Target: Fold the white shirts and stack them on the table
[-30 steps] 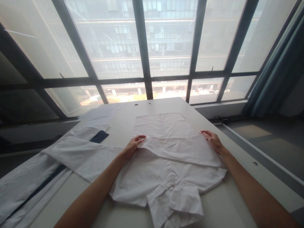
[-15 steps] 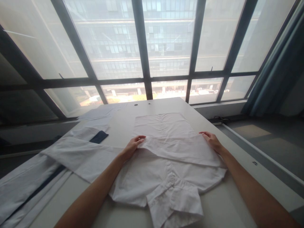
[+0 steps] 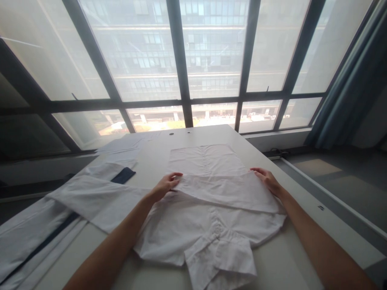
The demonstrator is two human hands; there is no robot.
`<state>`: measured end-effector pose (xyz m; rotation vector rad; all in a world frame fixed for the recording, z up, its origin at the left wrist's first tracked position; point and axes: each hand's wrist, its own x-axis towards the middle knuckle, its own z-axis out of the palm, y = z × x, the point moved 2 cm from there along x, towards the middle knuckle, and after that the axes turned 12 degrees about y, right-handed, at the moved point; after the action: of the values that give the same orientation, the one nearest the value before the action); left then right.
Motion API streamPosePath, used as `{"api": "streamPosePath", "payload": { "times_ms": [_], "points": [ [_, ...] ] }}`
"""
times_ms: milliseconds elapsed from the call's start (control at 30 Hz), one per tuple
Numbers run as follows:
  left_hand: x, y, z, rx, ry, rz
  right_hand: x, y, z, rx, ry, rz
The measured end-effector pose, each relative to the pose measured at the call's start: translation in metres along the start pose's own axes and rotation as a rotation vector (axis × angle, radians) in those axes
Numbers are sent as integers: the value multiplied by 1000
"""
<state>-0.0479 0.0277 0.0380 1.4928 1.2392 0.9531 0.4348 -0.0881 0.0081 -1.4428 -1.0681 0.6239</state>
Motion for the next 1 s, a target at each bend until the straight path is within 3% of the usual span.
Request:
{"api": "streamPosePath", "payload": {
  "times_ms": [133, 267, 433, 533, 633, 767, 867, 1000],
  "points": [
    [2, 31, -15, -37, -91, 9, 1, 2, 1, -36, -13, -31],
    [17, 58, -40, -61, -100, 64, 1, 3, 5, -90, -46, -63],
    [55, 70, -78, 117, -70, 71, 3, 10, 15, -233, -23, -158],
    [81, 71, -89, 305, -12, 80, 3, 14, 19, -283, -3, -189],
    [102, 67, -84, 480, 45, 127, 2, 17, 21, -339, -5, -212],
    [122, 56, -61, 646, 127, 209, 0, 18, 23, -373, -19, -240],
    [134, 47, -49, 665, 158, 203, -1, 18, 25, -388, -23, -271],
    [145, 39, -48, 650, 154, 148, -1, 17, 27, -487, -31, -308]
  ]
}}
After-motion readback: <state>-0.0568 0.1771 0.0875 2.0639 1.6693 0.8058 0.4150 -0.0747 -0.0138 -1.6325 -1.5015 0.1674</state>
